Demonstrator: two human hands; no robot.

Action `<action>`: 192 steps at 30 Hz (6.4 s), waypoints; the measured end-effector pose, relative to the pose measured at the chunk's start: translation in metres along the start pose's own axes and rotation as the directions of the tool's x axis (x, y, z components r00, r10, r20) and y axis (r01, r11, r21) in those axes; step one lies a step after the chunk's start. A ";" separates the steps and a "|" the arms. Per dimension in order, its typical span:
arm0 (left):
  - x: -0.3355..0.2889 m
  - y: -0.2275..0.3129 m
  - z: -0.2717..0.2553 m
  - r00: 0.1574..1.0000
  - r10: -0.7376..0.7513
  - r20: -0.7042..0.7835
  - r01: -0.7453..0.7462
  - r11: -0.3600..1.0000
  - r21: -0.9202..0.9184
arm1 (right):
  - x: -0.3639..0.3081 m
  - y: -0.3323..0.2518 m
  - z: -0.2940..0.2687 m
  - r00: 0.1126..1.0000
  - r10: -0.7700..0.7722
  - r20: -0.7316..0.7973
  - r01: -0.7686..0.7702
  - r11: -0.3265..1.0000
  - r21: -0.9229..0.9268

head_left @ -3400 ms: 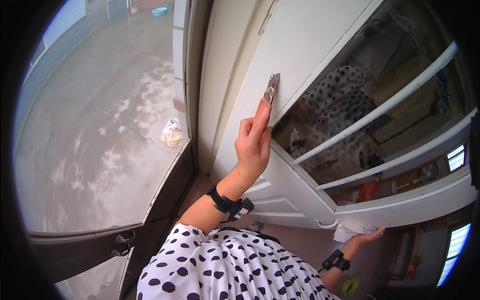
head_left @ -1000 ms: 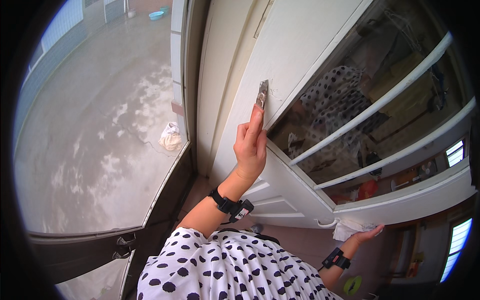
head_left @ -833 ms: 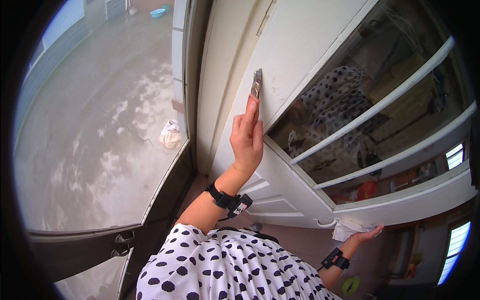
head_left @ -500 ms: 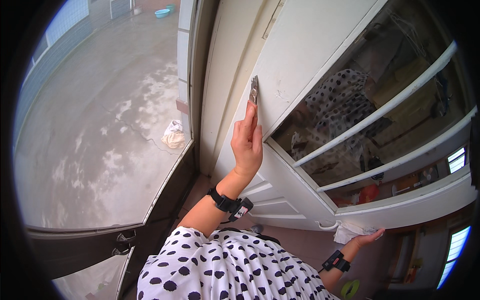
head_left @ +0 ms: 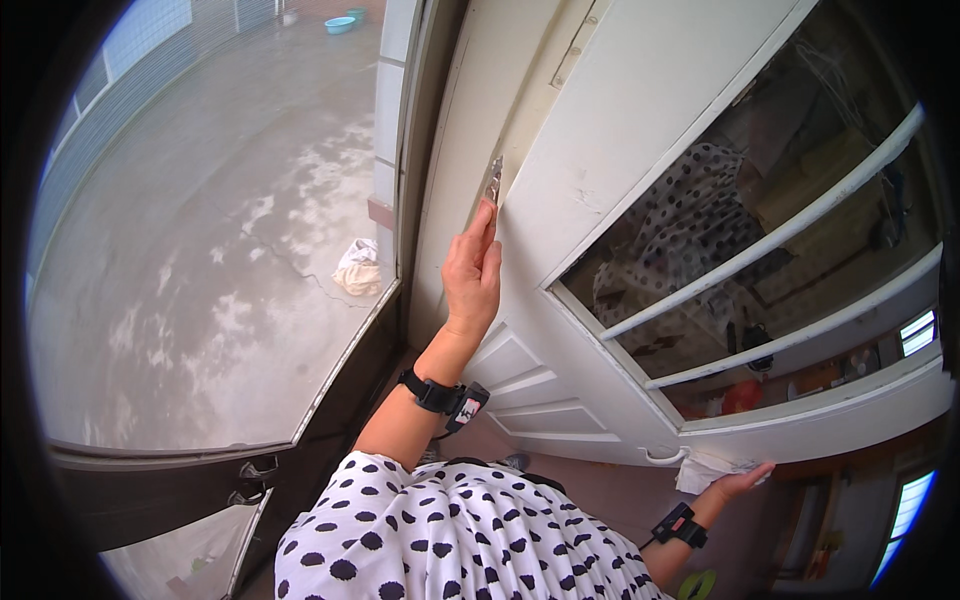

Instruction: The person scrapes material from the edge of a white door using a utility knife while holding a cloth.

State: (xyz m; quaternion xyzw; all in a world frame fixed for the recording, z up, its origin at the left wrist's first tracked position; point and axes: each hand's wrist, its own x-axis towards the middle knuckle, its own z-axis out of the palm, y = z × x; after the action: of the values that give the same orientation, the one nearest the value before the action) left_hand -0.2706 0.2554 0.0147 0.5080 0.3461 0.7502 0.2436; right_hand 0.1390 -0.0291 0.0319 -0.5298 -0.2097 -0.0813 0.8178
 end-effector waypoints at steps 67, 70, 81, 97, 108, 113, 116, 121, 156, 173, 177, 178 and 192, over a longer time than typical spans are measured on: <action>0.067 -0.168 0.138 0.974 0.130 0.188 -0.195 0.902 0.385 | 0.037 0.105 0.363 0.710 -0.402 0.578 0.503 0.864 -0.016; 0.060 -0.181 0.158 0.966 0.157 0.206 -0.230 0.888 0.398 | 0.032 0.101 0.378 0.548 -0.375 0.747 0.589 0.808 -0.026; 0.036 -0.191 0.180 0.906 0.312 0.285 -0.404 0.836 0.371 | 0.037 0.096 0.382 0.585 -0.315 0.747 0.638 0.748 -0.184; 0.037 -0.191 0.155 0.858 0.410 0.309 -0.509 0.761 0.403 | 0.010 0.094 0.378 0.687 -0.229 0.690 0.509 0.829 -0.232; 0.042 -0.185 0.154 0.881 0.394 0.260 -0.471 0.779 0.413 | 0.008 0.083 0.385 0.684 -0.231 0.692 0.520 0.819 -0.241; 0.049 -0.185 0.158 0.885 0.385 0.263 -0.463 0.789 0.404 | 0.012 0.074 0.392 0.681 -0.205 0.703 0.511 0.820 -0.257; 0.051 -0.180 0.161 0.878 0.389 0.280 -0.475 0.786 0.396 | 0.014 0.072 0.394 0.689 -0.184 0.701 0.499 0.822 -0.275; 0.045 -0.188 0.160 0.894 0.363 0.263 -0.442 0.805 0.396 | 0.018 0.071 0.396 0.696 -0.177 0.696 0.494 0.821 -0.285; 0.054 -0.164 0.166 0.787 -0.258 0.560 0.274 0.960 0.058 | 0.041 0.093 0.413 0.679 -0.222 0.700 0.537 0.800 -0.267; 0.040 -0.192 0.160 0.728 -0.415 0.546 0.541 0.836 -0.086 | 0.028 0.110 0.419 0.696 -0.202 0.689 0.508 0.817 -0.274; 0.039 -0.193 0.163 0.732 -0.405 0.547 0.559 0.817 -0.143 | 0.027 0.115 0.418 0.700 -0.213 0.682 0.513 0.814 -0.272; 0.039 -0.193 0.163 0.730 -0.411 0.547 0.565 0.813 -0.143 | 0.027 0.116 0.418 0.700 -0.212 0.682 0.512 0.815 -0.272; 0.045 -0.209 0.171 0.773 -0.381 0.507 0.533 0.823 -0.196 | 0.022 0.125 0.420 0.704 -0.242 0.668 0.537 0.797 -0.278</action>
State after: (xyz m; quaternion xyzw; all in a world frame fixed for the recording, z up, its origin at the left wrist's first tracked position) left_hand -0.1249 0.4681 -0.0774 0.5168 0.2652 0.5765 0.5746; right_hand 0.0950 0.4045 0.0843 -0.6437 -0.5430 -0.1318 0.5229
